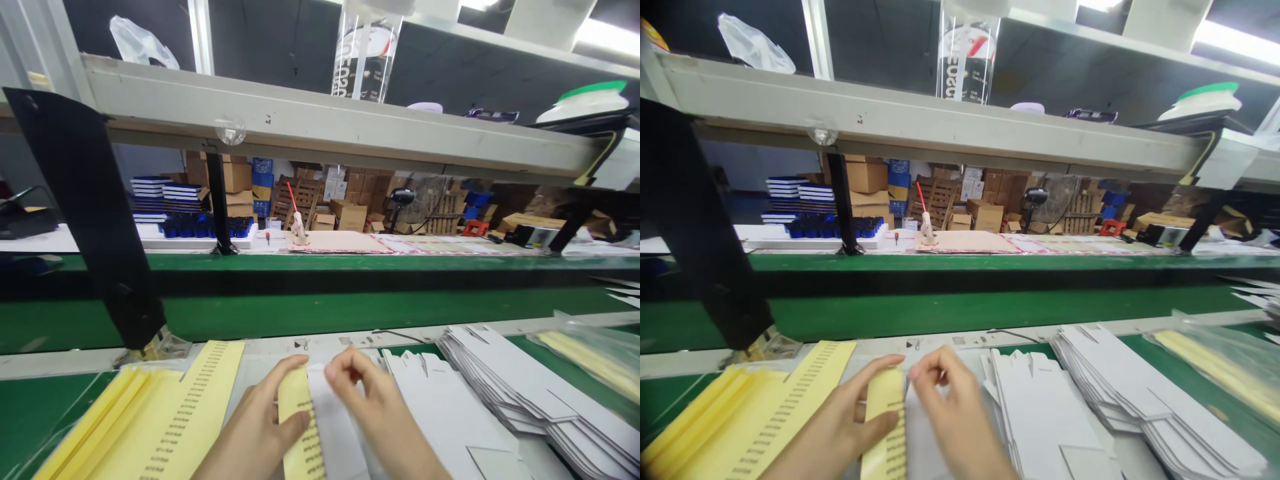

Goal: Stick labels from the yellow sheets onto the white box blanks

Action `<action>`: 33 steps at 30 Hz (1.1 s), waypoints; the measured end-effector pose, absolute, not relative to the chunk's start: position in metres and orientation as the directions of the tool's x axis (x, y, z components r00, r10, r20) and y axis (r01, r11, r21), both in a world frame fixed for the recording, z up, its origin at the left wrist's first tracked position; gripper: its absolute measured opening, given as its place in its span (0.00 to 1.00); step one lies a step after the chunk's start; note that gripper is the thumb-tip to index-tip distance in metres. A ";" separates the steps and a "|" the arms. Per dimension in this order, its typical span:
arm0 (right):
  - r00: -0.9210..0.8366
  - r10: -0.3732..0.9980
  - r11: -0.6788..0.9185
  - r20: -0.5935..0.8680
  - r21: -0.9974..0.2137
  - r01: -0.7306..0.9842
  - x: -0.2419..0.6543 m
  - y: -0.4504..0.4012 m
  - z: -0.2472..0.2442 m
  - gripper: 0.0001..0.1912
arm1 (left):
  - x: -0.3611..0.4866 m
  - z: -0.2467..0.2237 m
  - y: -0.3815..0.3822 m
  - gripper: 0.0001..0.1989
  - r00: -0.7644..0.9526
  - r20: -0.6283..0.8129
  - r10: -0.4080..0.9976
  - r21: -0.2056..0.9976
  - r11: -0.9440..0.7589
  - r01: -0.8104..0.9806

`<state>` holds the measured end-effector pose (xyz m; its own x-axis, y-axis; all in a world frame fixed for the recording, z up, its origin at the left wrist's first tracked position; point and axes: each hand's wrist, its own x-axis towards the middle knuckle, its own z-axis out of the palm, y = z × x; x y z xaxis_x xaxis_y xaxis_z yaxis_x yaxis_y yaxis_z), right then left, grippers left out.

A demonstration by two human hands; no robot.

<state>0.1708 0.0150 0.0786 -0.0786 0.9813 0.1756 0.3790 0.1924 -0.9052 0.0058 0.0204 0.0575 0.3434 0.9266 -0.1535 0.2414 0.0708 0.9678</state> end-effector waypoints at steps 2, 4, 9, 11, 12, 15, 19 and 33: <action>-0.053 0.996 0.087 0.073 -0.941 0.327 0.179 0.026 0.069 0.13 | 0.006 0.044 0.023 0.27 0.340 -0.191 0.921 0.958 0.099 0.269; -0.048 0.999 -0.007 -0.025 -0.939 0.345 0.186 0.036 0.054 0.15 | 0.007 0.034 0.026 0.28 0.350 -0.213 0.912 0.955 0.119 0.273; -0.055 0.990 -0.097 -0.127 -0.919 0.381 0.186 0.042 0.021 0.16 | 0.007 0.027 0.030 0.35 0.377 -0.257 0.890 0.945 0.151 0.289; -0.071 0.987 -0.106 -0.143 -0.920 0.378 0.183 0.042 0.018 0.14 | 0.006 0.027 0.032 0.35 0.381 -0.275 0.883 0.943 0.169 0.288; -0.077 0.985 -0.113 -0.154 -0.917 0.381 0.182 0.041 0.018 0.14 | 0.005 0.026 0.032 0.36 0.383 -0.281 0.880 0.942 0.178 0.284; -0.077 0.980 -0.134 -0.182 -0.899 0.417 0.180 0.042 0.019 0.13 | 0.003 0.022 0.034 0.36 0.395 -0.286 0.873 0.946 0.191 0.263; -0.048 0.987 -0.110 -0.153 -0.865 0.489 0.180 0.043 0.018 0.13 | 0.001 0.018 0.035 0.35 0.411 -0.287 0.865 0.946 0.189 0.263; 0.017 0.999 -0.033 -0.029 -0.704 0.710 0.172 0.039 0.026 0.12 | 0.005 0.024 0.031 0.35 0.381 -0.296 0.876 0.946 0.213 0.246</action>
<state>0.1716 0.0387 0.0258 0.0170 0.9994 -0.0293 0.7099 -0.0327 -0.7035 0.0048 0.0311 0.0243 0.3813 0.8757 -0.2962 0.2461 0.2127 0.9456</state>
